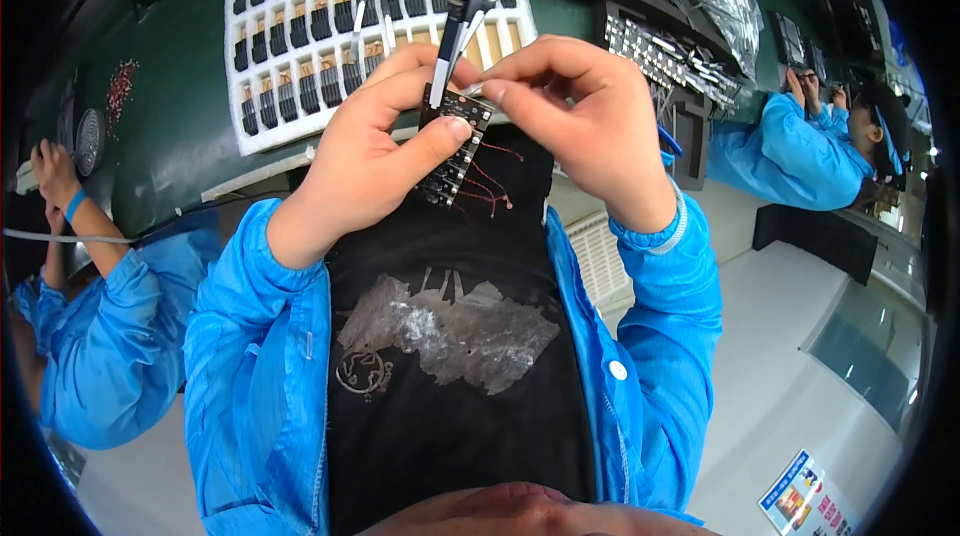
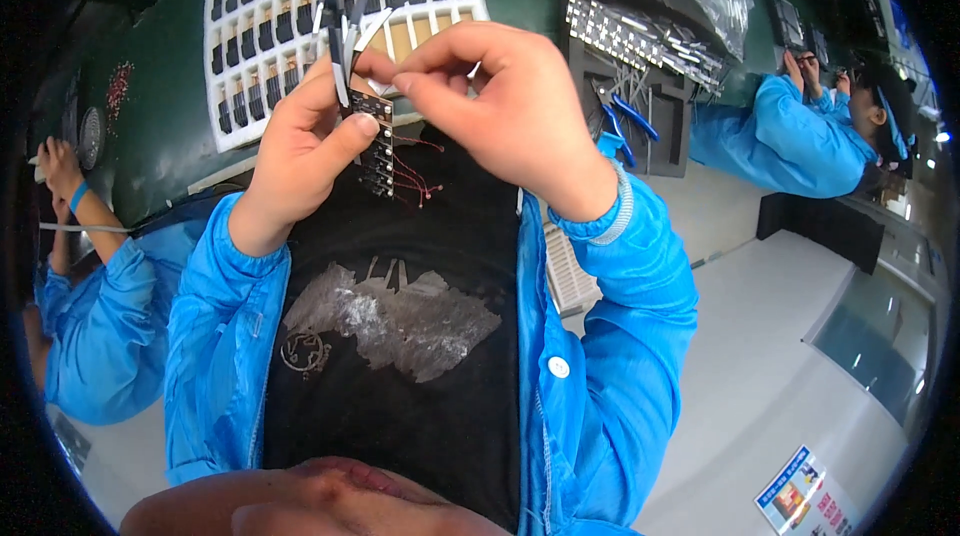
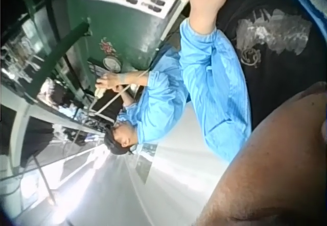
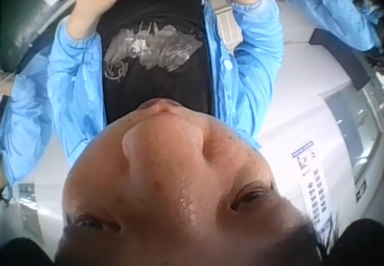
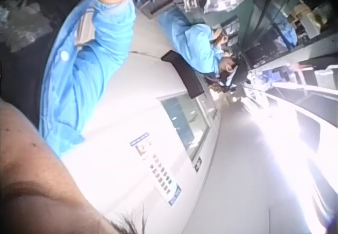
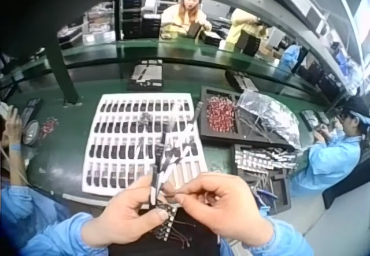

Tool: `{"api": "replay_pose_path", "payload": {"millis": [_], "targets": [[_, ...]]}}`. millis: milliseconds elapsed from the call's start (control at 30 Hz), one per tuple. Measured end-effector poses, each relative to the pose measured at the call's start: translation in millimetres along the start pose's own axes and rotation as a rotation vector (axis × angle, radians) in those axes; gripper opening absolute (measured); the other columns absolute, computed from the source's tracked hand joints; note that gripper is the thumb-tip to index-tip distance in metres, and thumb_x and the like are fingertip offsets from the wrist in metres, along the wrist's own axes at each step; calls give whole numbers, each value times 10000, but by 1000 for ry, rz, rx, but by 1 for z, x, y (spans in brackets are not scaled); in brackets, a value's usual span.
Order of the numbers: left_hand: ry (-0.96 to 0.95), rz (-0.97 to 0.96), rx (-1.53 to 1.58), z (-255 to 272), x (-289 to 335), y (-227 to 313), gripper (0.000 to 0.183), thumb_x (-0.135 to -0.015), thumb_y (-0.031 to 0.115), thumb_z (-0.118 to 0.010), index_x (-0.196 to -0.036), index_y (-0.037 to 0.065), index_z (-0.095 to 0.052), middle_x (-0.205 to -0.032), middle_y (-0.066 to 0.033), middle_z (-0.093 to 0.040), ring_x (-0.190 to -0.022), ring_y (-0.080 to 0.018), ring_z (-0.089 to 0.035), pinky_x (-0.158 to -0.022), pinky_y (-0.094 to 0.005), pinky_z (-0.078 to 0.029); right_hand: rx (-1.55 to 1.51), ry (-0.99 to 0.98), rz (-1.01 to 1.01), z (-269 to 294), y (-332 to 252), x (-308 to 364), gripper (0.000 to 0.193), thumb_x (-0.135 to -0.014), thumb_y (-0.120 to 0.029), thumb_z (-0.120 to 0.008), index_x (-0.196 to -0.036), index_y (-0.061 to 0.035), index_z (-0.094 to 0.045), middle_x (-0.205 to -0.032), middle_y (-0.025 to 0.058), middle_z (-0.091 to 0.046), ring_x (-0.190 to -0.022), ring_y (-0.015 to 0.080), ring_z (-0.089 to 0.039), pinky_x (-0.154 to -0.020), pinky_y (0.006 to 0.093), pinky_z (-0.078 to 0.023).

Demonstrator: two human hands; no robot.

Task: The person assembles electronic components onto a circuit board and trims wires with pliers.

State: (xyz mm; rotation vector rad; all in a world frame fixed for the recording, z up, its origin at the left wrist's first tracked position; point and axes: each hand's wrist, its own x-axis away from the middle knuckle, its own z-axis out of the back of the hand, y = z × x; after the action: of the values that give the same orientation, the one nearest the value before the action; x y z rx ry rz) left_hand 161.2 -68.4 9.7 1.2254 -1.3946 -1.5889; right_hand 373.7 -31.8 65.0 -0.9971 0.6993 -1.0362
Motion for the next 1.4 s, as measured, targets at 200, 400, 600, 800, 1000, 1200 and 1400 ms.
{"api": "replay_pose_path", "payload": {"millis": [200,400,600,800,1000,1200,1400], "targets": [[29,161,228,-5,12,4,174,-972,124,-646,-1078,-13,-630,-1015,-43,-599,-957,-126,-560,-906,-283,-436,149,-27,97,-2,-5,9,93,-840,-76,-747,-896,-3,-742,-742,101,-676,-641,184,-633,-598,311,-505],[-115,154,330,11,20,-7,233,-957,51,-662,-1161,-56,-621,-1138,-27,-604,-1004,-82,-572,-915,-257,-480,235,-151,392,5,-2,11,134,-840,-63,-728,-959,-9,-699,-810,151,-657,-720,287,-654,-627,348,-511],[-118,168,471,8,22,-2,188,-964,144,-677,-1064,-10,-639,-985,-20,-620,-926,-79,-564,-831,-236,-459,-50,-184,131,-5,3,19,109,-920,-101,-712,-997,-25,-703,-817,62,-677,-736,133,-642,-629,286,-486],[-75,135,615,-6,21,-2,204,-979,198,-656,-1037,3,-641,-972,-37,-623,-928,-112,-565,-868,-271,-443,-573,25,-38,-38,23,38,164,-938,-69,-722,-1084,1,-700,-934,7,-698,-800,24,-591,-652,199,-463],[-68,139,665,-9,22,-2,203,-979,195,-650,-1030,-1,-647,-980,-58,-630,-944,-126,-576,-880,-281,-447,-696,179,182,-66,32,39,168,-933,-19,-703,-1097,11,-686,-1022,52,-653,-820,84,-626,-718,212,-476],[-7,220,724,-10,25,-3,274,-983,200,-651,-1143,-22,-632,-1002,-59,-662,-965,-126,-607,-918,-286,-465,-623,187,161,-71,33,42,138,-944,-5,-669,-1080,6,-688,-1060,79,-628,-886,117,-632,-736,241,-490],[9,211,710,-11,27,-7,323,-979,202,-664,-1195,-34,-618,-1012,-52,-670,-968,-115,-612,-923,-284,-469,-727,178,142,-75,22,40,98,-991,32,-578,-1074,24,-629,-1076,64,-563,-870,113,-594,-808,260,-500]]}}
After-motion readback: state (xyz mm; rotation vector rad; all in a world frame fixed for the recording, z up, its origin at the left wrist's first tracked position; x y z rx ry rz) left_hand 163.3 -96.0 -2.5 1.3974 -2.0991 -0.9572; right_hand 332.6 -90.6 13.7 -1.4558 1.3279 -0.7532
